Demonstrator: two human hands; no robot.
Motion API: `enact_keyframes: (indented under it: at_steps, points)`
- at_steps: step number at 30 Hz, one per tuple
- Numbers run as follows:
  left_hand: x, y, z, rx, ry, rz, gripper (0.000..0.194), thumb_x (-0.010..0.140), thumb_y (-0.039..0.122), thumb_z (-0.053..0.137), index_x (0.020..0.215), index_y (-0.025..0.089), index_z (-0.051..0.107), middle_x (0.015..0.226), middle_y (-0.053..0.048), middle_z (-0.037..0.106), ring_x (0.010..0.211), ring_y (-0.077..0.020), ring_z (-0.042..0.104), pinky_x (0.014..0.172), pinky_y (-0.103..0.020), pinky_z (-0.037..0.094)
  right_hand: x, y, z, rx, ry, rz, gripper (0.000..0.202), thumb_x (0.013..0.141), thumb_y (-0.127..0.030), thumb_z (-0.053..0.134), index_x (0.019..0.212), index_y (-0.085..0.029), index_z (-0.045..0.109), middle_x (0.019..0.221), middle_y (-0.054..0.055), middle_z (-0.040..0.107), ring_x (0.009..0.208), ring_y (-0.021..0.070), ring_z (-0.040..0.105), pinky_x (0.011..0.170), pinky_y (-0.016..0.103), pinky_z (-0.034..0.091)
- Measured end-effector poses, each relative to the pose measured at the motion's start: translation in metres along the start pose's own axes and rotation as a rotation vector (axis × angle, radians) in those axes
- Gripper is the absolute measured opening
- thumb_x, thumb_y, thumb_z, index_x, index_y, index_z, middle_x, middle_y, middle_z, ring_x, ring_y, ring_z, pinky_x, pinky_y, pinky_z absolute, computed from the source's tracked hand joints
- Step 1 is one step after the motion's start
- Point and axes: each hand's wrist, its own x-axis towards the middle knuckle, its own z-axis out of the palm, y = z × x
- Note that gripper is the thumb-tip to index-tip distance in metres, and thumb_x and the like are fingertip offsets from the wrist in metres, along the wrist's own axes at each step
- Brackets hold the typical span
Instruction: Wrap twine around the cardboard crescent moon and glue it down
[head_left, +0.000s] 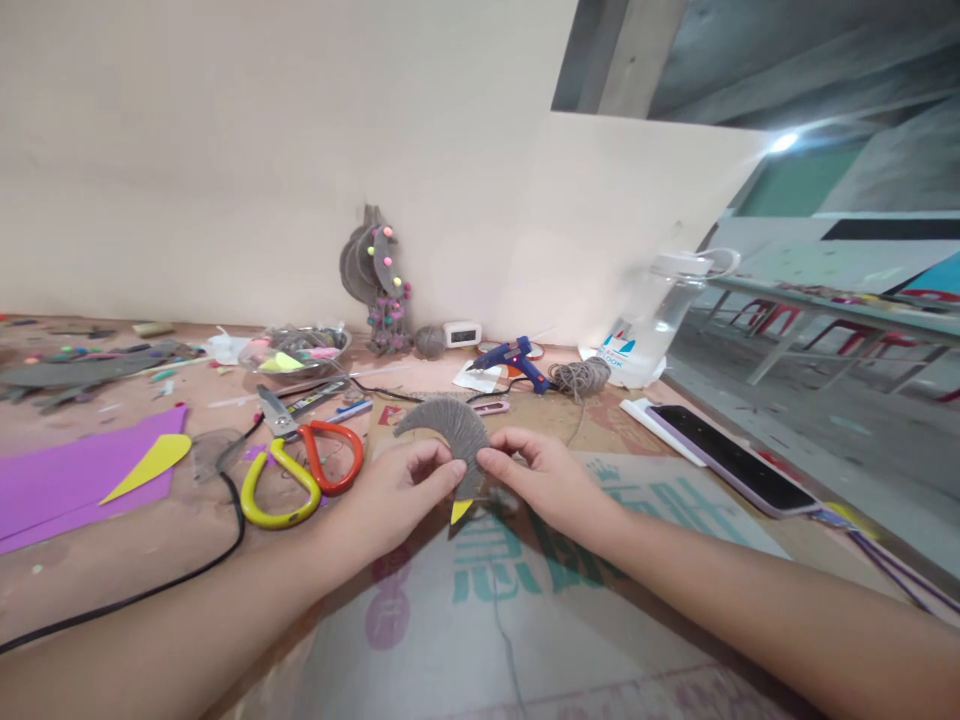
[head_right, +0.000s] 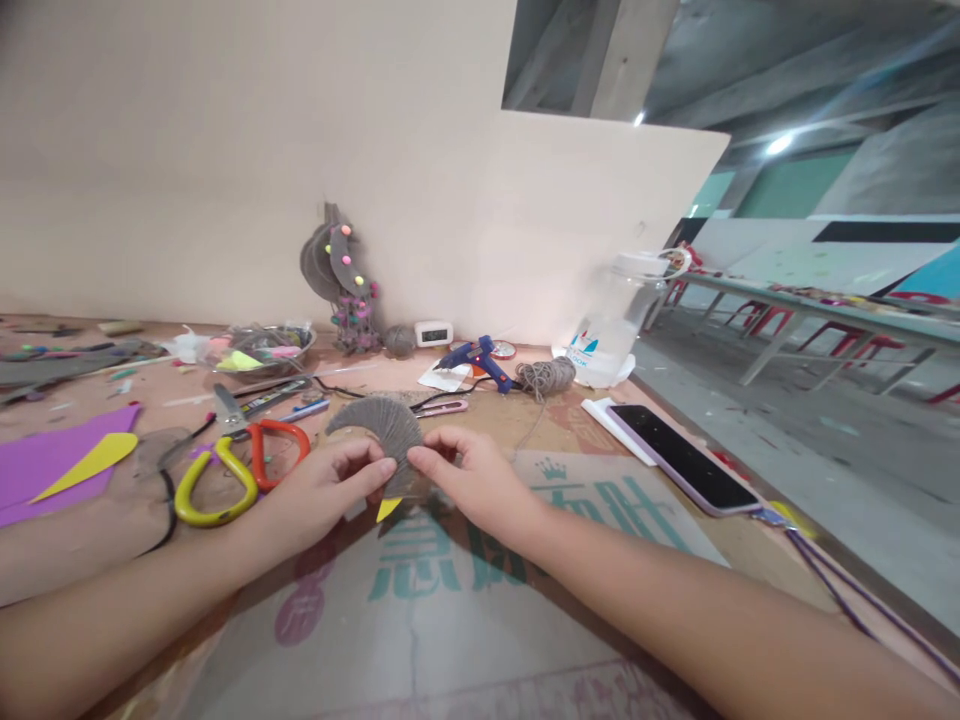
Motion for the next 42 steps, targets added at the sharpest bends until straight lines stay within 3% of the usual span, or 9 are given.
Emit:
enact_keyframes:
  at_steps: [6,11,15,21,25,37,42]
  points:
    - [0.0024,-0.0025,0.0002,-0.162,0.007,-0.041,0.035,0.084,0.046,0.042,0.064,0.018,0.053,0.062,0.001,0.054,0.062,-0.0136,0.053,0.062,-0.025,0.041,0.0006,0.0053,0.0010,0.208,-0.061,0.046,0.022,0.081,-0.037,0.052,0.078,-0.015,0.058,0.071,0.000,0.057,0.064,0.0108,0.051,0.061,0.023,0.042]
    - [0.0004,-0.0030,-0.0011,0.012,0.008,-0.083,0.033,0.080,0.046,0.048,0.062,0.019,0.053,0.061,0.001,0.058,0.058,-0.0136,0.051,0.055,-0.024,0.038,-0.0011,0.0002,0.0010,0.039,-0.009,0.036,0.024,0.081,-0.037,0.054,0.070,-0.015,0.056,0.061,-0.003,0.048,0.056,0.0085,0.044,0.052,0.020,0.036]
    - [0.0001,-0.0016,-0.0013,-0.024,0.036,-0.104,0.033,0.080,0.046,0.047,0.062,0.019,0.050,0.059,0.002,0.055,0.054,-0.0119,0.047,0.050,-0.022,0.035,-0.0024,-0.0028,0.0006,-0.022,-0.016,-0.008,0.028,0.085,-0.038,0.047,0.070,-0.015,0.055,0.061,-0.002,0.050,0.058,0.0095,0.046,0.055,0.021,0.038]
    - [0.0016,0.0010,-0.0014,-0.128,0.120,-0.133,0.032,0.081,0.044,0.048,0.062,0.019,0.049,0.057,0.003,0.051,0.054,-0.0113,0.046,0.051,-0.022,0.035,-0.0044,-0.0040,-0.0036,-0.259,0.033,-0.244,0.012,0.081,-0.028,0.057,0.081,-0.017,0.061,0.085,0.004,0.058,0.086,0.0162,0.054,0.080,0.031,0.042]
    - [0.0012,0.0017,-0.0013,-0.146,0.135,-0.126,0.031,0.079,0.044,0.050,0.061,0.019,0.050,0.057,0.003,0.052,0.056,-0.0119,0.048,0.054,-0.022,0.036,-0.0059,-0.0022,-0.0039,-0.365,-0.033,-0.330,0.008,0.078,-0.027,0.062,0.079,-0.019,0.063,0.083,0.003,0.060,0.087,0.0166,0.053,0.082,0.033,0.041]
    - [0.0015,-0.0010,-0.0012,-0.150,0.110,-0.151,0.030,0.079,0.040,0.050,0.059,0.018,0.051,0.056,0.003,0.053,0.054,-0.0110,0.049,0.053,-0.022,0.038,-0.0050,0.0010,-0.0029,-0.392,0.001,-0.283,0.016,0.083,-0.025,0.055,0.071,-0.016,0.062,0.073,0.003,0.061,0.079,0.0149,0.054,0.076,0.029,0.042]
    - [0.0017,-0.0040,-0.0010,-0.233,0.100,-0.107,0.030,0.081,0.042,0.048,0.063,0.018,0.050,0.058,0.003,0.052,0.055,-0.0103,0.048,0.055,-0.021,0.037,-0.0002,0.0044,-0.0082,-0.409,-0.013,-0.298,0.029,0.091,-0.026,0.040,0.077,-0.017,0.064,0.080,0.004,0.063,0.084,0.0161,0.055,0.081,0.031,0.041]
